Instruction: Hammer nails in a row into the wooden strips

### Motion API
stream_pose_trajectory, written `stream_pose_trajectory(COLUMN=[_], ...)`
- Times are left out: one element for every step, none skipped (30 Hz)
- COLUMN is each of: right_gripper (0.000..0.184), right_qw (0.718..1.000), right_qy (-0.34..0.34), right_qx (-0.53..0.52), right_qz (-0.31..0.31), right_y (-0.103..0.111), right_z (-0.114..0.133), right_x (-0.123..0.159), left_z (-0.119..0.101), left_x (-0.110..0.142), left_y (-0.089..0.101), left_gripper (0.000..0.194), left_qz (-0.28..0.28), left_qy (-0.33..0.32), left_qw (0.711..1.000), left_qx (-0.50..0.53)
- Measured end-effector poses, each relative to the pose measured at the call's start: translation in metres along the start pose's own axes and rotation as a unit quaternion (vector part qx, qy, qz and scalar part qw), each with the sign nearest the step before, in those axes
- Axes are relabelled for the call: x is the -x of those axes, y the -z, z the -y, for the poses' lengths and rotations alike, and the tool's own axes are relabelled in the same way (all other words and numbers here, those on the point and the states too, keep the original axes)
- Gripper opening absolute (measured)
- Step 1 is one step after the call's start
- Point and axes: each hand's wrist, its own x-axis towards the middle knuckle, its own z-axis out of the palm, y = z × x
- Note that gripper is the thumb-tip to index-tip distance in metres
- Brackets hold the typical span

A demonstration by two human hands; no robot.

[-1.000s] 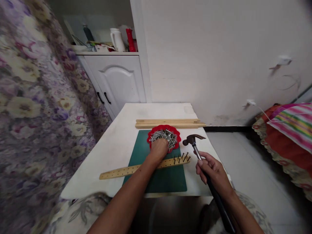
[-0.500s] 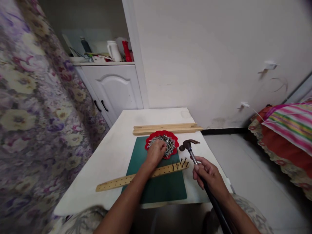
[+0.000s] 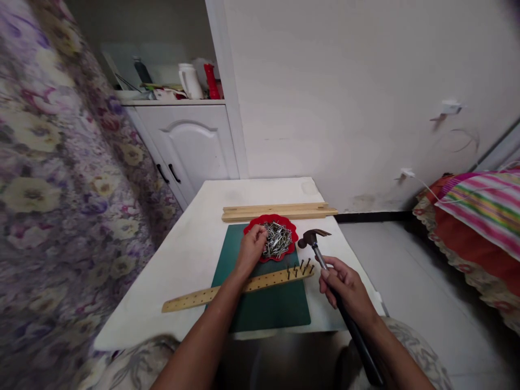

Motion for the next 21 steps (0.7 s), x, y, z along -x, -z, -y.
stream_pose_trajectory(right_gripper=[0.037, 0.036, 0.037, 0.037, 0.038, 0.038, 0.039, 0.039, 0.039, 0.038, 0.038, 0.038, 0.038, 0.038, 0.039, 0.040, 0.040, 0.040, 0.040, 0.040, 0.039], right_qw=[1.000, 1.000, 1.000, 1.000, 1.000, 1.000, 1.000, 1.000, 1.000, 1.000, 1.000, 1.000, 1.000, 1.000, 1.000, 1.000, 1.000, 1.000, 1.000, 1.000, 1.000], right_qy=[0.000, 0.001, 0.001, 0.002, 0.003, 0.003, 0.002, 0.002, 0.000, -0.001, -0.003, -0.004, -0.005, -0.005, -0.006, -0.006, -0.006, -0.005, -0.004, -0.002, -0.001], right_qx=[0.002, 0.002, 0.003, 0.004, 0.004, 0.004, 0.005, 0.006, 0.007, 0.009, 0.009, 0.008, 0.007, 0.005, 0.004, 0.004, 0.005, 0.006, 0.007, 0.008, 0.009], right_qz=[-0.001, -0.002, -0.002, -0.002, -0.001, -0.002, -0.001, -0.001, -0.001, 0.000, 0.002, 0.003, 0.004, 0.003, 0.002, 0.001, 0.000, -0.002, -0.002, -0.003, -0.003], right_y=[0.000, 0.000, 0.000, 0.000, 0.000, -0.001, -0.001, -0.002, -0.002, -0.002, -0.003, -0.003, -0.002, -0.002, -0.002, -0.001, -0.001, -0.001, 0.000, 0.000, 0.000], right_z=[0.000, 0.001, 0.001, 0.002, 0.003, 0.004, 0.004, 0.005, 0.005, 0.005, 0.005, 0.005, 0.004, 0.004, 0.004, 0.004, 0.004, 0.004, 0.005, 0.005, 0.005], right_x=[0.000, 0.000, 0.000, 0.000, 0.001, 0.001, 0.002, 0.002, 0.003, 0.003, 0.003, 0.003, 0.003, 0.003, 0.003, 0.003, 0.003, 0.003, 0.003, 0.003, 0.003], left_z=[-0.001, -0.002, -0.003, -0.004, -0.004, -0.004, -0.005, -0.006, -0.007, -0.009, -0.011, -0.014, -0.016, -0.018, -0.020, -0.021, -0.022, -0.022, -0.021, -0.021, -0.020], left_x=[0.004, 0.010, 0.018, 0.026, 0.035, 0.044, 0.052, 0.060, 0.067, 0.072, 0.075, 0.076, 0.076, 0.075, 0.073, 0.071, 0.069, 0.068, 0.066, 0.065, 0.064], left_y=[0.003, 0.005, 0.007, 0.009, 0.011, 0.012, 0.012, 0.011, 0.010, 0.009, 0.007, 0.004, 0.002, -0.001, -0.004, -0.006, -0.008, -0.010, -0.011, -0.012, -0.013], left_gripper=[0.019, 0.020, 0.021, 0.021, 0.020, 0.020, 0.020, 0.020, 0.020, 0.020, 0.020, 0.019, 0.019, 0.020, 0.020, 0.021, 0.021, 0.020, 0.019, 0.018, 0.017], left_qz=[0.005, 0.015, 0.027, 0.041, 0.053, 0.063, 0.072, 0.078, 0.084, 0.092, 0.099, 0.106, 0.112, 0.119, 0.127, 0.134, 0.140, 0.145, 0.147, 0.149, 0.151], left_qy=[-0.008, -0.018, -0.029, -0.041, -0.052, -0.063, -0.070, -0.074, -0.074, -0.073, -0.070, -0.070, -0.072, -0.074, -0.076, -0.077, -0.079, -0.081, -0.083, -0.085, -0.086], left_qw=[1.000, 0.998, 0.995, 0.992, 0.988, 0.984, 0.981, 0.978, 0.975, 0.972, 0.969, 0.965, 0.961, 0.957, 0.953, 0.948, 0.945, 0.943, 0.941, 0.941, 0.940], left_qx=[-0.029, -0.060, -0.090, -0.115, -0.136, -0.154, -0.168, -0.181, -0.192, -0.204, -0.216, -0.228, -0.241, -0.254, -0.266, -0.277, -0.285, -0.290, -0.292, -0.293, -0.294])
